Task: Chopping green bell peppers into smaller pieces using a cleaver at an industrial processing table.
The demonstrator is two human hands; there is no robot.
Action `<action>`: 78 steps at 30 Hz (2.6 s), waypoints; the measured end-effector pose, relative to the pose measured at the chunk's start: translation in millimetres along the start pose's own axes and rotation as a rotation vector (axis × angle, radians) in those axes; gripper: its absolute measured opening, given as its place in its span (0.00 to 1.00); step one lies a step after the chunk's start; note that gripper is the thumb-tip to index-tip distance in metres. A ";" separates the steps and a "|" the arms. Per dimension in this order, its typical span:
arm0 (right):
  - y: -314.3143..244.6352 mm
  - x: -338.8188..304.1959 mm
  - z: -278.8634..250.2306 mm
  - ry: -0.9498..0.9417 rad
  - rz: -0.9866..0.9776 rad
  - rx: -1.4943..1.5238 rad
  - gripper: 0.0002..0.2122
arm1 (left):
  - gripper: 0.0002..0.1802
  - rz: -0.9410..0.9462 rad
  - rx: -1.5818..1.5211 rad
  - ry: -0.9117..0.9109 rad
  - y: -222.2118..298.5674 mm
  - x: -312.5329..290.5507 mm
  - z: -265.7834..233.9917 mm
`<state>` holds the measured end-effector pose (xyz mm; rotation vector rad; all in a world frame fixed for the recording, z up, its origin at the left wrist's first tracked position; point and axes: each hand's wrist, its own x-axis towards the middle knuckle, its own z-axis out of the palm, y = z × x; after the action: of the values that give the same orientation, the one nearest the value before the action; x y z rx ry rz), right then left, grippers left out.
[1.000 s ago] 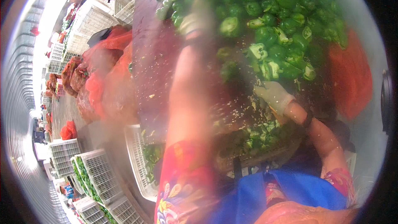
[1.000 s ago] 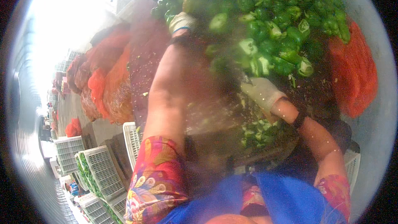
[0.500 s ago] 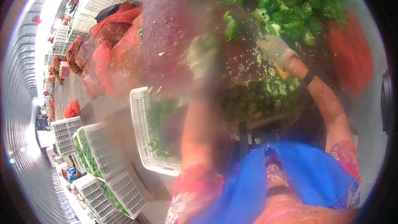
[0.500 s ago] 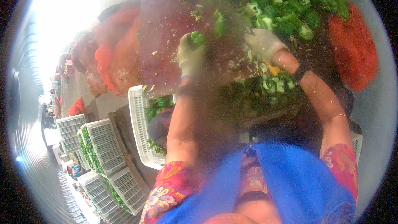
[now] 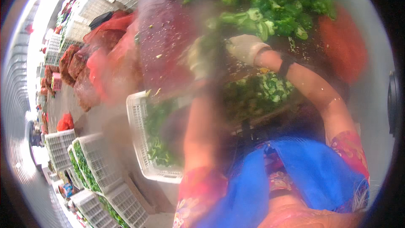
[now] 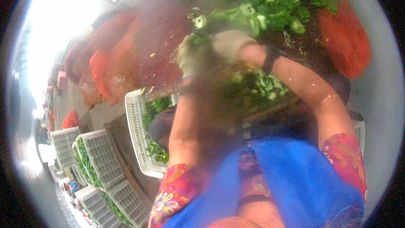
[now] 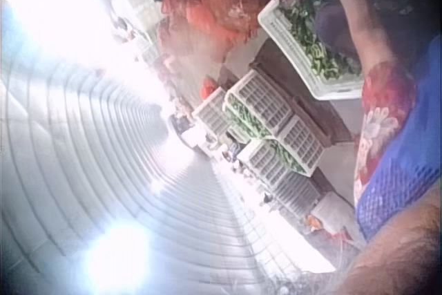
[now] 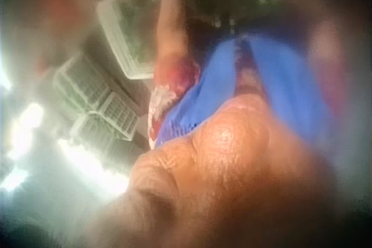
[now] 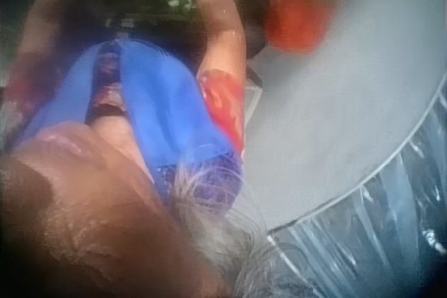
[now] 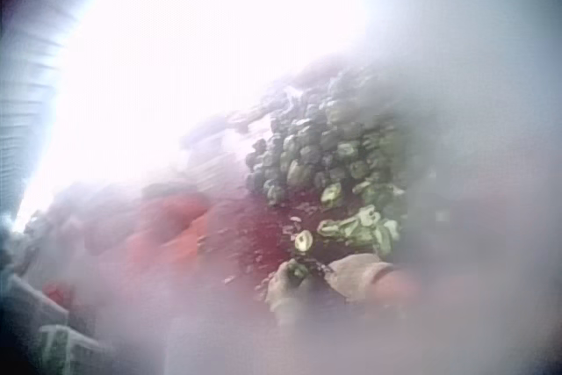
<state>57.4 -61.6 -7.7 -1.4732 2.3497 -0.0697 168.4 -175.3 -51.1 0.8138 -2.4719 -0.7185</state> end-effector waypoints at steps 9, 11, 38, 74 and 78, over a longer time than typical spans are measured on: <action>20.8 82.0 40.7 -0.054 -0.153 -0.165 0.09 | 0.19 -0.036 -0.015 0.054 23.1 -5.5 0.9; 40.9 79.8 50.5 -0.041 -0.073 -0.028 0.09 | 0.19 -0.204 -0.128 0.153 31.9 -6.6 8.5; 268.5 -139.5 -16.3 0.219 0.871 0.445 0.11 | 0.33 0.792 0.526 -0.244 195.6 46.3 236.9; 147.8 -66.2 -33.7 0.071 0.659 1.013 0.14 | 0.30 0.659 1.013 -0.150 -47.6 127.0 35.9; 154.0 -118.9 -24.9 0.418 0.492 1.354 0.14 | 0.27 0.539 0.795 -0.232 16.5 126.6 14.5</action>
<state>-37.2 109.0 12.9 -0.2083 1.9771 -1.5612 61.1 -239.9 -22.3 0.2514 -3.0059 0.4151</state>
